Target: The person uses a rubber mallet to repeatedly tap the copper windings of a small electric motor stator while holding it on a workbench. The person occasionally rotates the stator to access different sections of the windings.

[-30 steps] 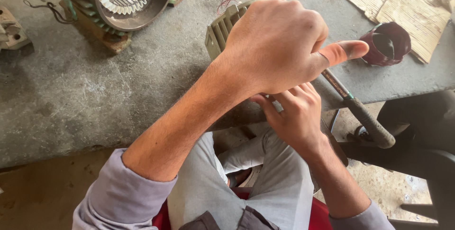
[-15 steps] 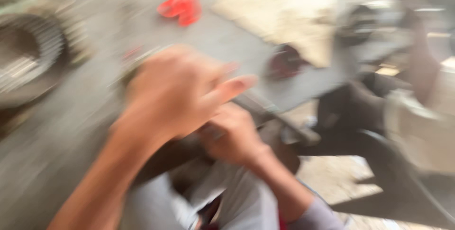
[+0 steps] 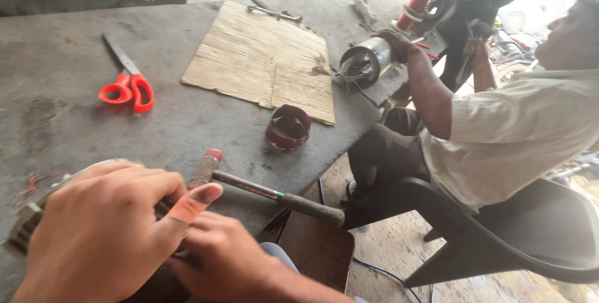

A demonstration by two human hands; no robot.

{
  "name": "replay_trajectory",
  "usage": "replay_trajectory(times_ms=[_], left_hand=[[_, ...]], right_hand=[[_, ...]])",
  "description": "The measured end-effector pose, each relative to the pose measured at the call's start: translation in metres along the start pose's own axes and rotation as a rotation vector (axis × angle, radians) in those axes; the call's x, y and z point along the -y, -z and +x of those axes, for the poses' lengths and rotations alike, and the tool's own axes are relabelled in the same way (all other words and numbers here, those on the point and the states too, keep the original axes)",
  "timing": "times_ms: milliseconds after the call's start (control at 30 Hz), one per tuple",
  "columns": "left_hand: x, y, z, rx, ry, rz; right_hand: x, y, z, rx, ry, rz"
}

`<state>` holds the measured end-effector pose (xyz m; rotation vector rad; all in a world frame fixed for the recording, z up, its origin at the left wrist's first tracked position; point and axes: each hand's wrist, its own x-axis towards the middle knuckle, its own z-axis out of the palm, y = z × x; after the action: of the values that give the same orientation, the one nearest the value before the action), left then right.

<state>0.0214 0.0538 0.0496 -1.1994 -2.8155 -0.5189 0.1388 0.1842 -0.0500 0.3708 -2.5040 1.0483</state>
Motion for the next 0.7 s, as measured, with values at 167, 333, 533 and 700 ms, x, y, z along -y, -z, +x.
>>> replay_trajectory(times_ms=[167, 333, 533, 700], left_hand=[[0.005, -0.010, -0.001, -0.037, 0.020, -0.024], [0.009, -0.022, 0.012, 0.027, -0.009, 0.023], [0.007, -0.013, 0.010, 0.064, 0.014, 0.067], [-0.005, 0.003, 0.002, 0.017, 0.057, 0.000]], right_hand=[[-0.003, -0.014, -0.006, -0.048, 0.013, -0.060], [-0.018, -0.009, -0.015, 0.000, 0.070, 0.054], [-0.024, -0.008, -0.014, 0.031, 0.092, 0.015], [-0.012, -0.006, -0.007, -0.022, 0.075, 0.021]])
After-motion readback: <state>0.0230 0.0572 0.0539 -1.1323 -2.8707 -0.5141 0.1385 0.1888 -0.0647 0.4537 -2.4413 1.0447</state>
